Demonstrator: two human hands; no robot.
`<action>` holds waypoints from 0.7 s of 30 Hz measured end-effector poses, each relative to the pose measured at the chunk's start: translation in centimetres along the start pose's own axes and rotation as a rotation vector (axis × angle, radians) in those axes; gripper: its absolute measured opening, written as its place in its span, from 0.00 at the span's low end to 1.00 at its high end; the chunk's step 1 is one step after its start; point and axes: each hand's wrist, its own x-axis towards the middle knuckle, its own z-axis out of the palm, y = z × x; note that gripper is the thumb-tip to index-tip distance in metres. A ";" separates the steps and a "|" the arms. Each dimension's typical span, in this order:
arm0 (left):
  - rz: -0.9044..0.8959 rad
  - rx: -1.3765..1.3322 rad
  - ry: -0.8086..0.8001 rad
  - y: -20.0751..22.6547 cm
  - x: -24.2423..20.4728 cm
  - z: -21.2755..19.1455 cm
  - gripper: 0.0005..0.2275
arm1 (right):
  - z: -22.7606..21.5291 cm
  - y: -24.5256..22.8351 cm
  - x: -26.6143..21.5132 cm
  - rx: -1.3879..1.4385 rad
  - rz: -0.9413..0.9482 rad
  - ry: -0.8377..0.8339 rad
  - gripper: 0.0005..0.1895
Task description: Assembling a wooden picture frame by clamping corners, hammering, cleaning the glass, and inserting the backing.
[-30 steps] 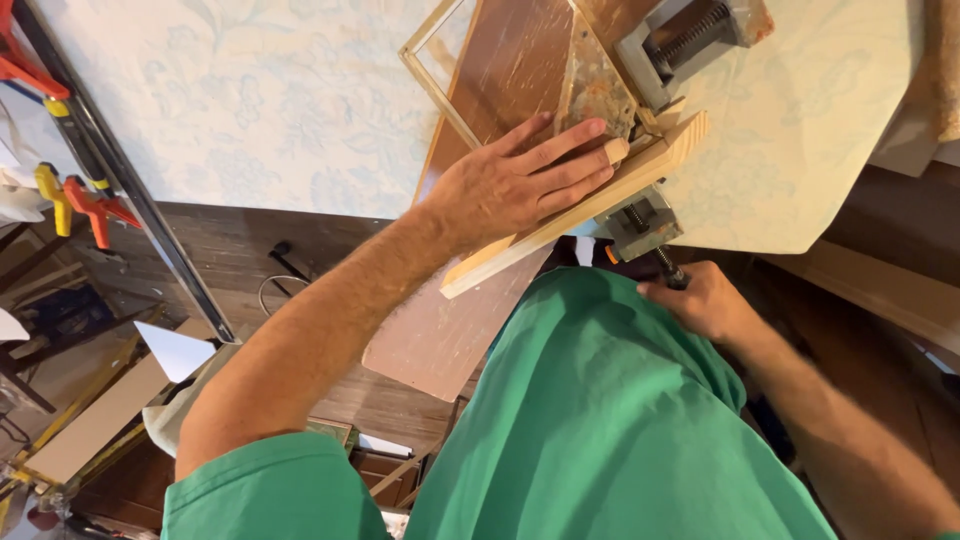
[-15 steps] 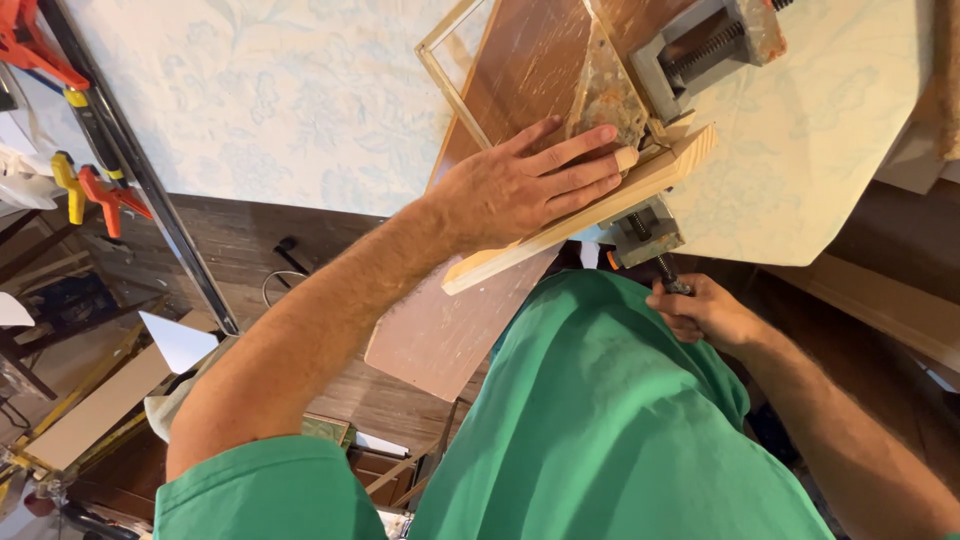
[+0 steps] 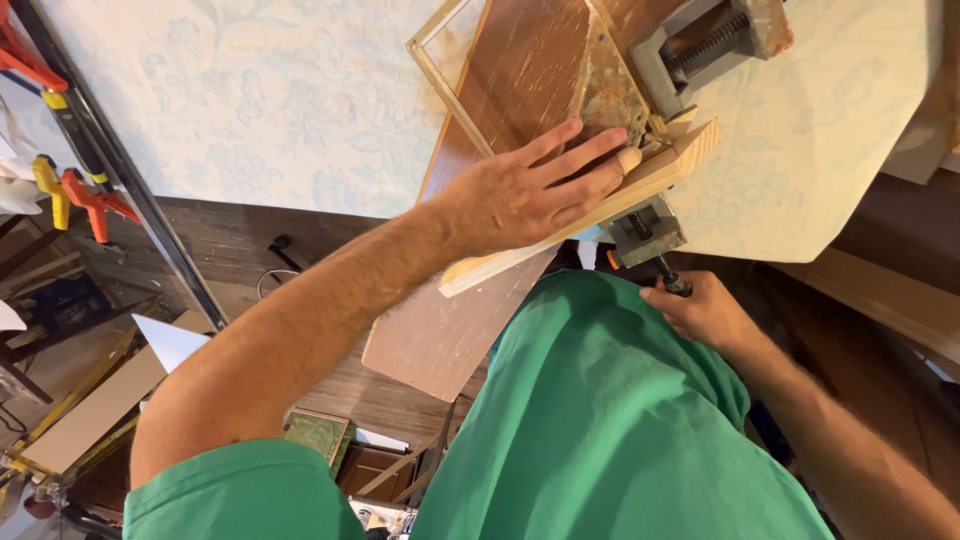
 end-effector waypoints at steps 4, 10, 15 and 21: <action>0.002 0.008 -0.067 0.1 -0.1 -0.3 0.23 | 3.1 -2.9 -2.5 -0.538 -0.075 0.474 0.26; 0.006 0.011 -0.039 -0.2 -0.1 -0.1 0.21 | 0.5 0.2 0.5 -0.127 -0.095 0.132 0.22; -0.002 -0.013 -0.030 -0.1 0.1 -0.1 0.21 | -1.2 1.4 1.9 0.223 -0.072 -0.347 0.18; -0.005 0.010 0.002 -0.1 0.1 0.1 0.20 | -0.9 1.7 2.2 0.179 -0.113 -0.322 0.21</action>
